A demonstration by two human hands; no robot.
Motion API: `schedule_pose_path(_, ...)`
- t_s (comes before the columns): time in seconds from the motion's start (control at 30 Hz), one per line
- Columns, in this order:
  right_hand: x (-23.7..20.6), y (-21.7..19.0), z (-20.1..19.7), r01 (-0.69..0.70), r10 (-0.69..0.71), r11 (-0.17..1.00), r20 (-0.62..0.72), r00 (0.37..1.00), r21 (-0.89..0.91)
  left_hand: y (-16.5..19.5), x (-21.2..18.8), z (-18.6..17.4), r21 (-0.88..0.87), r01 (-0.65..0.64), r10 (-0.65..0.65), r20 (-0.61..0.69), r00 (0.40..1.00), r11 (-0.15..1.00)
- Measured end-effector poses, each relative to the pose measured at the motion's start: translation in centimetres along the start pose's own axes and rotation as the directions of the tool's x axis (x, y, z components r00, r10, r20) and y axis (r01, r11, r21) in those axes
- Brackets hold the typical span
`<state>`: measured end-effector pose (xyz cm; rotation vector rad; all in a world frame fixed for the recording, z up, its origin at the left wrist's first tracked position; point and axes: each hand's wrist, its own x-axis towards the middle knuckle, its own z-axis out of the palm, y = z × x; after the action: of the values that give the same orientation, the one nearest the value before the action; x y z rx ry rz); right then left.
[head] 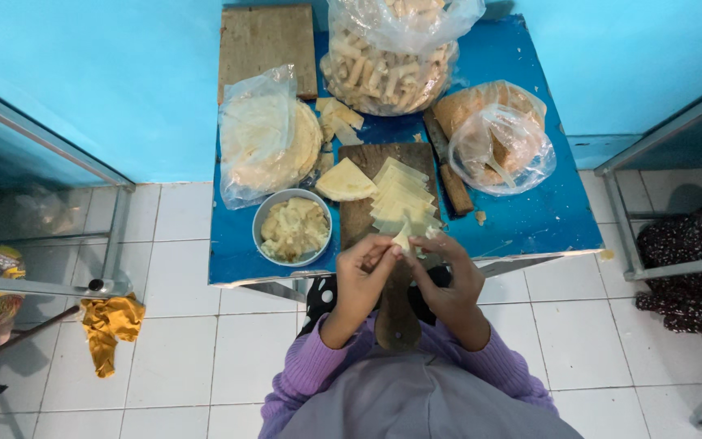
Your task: The person spoons filling from a bowl onto thin square wrappers on a cutting board, folds each wrapper over the filling into a triangular parcel, and stacks the folded pieces on the board. They occasionally reposition the stack and continue with the next wrapper.
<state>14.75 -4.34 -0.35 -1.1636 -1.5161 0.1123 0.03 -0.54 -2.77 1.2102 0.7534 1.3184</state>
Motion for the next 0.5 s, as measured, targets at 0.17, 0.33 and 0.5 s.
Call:
schedule_pose_path(0.17, -0.6, 0.8, -0.2, -0.085, 0.065, 0.96, 0.082, 0.994, 0.267, 3.1, -0.3, 0.0, 0.279, -0.191, 0.18, 0.066, 0.981, 0.941)
schedule_pose_path(0.33, -0.7, 1.0, -0.3, -0.202, 0.166, 0.897, 0.123, 0.978, 0.393, 5.7, -0.3, 0.2, 0.499, -0.381, 0.331, 0.188, 0.925, 0.779)
schedule_pose_path(0.5, -0.8, 0.9, 0.0, -0.155, 0.144, 0.94, 0.059, 0.988, 0.304, 6.3, -0.6, 0.3, 0.587, -0.483, 0.389, 0.289, 0.875, 0.65)
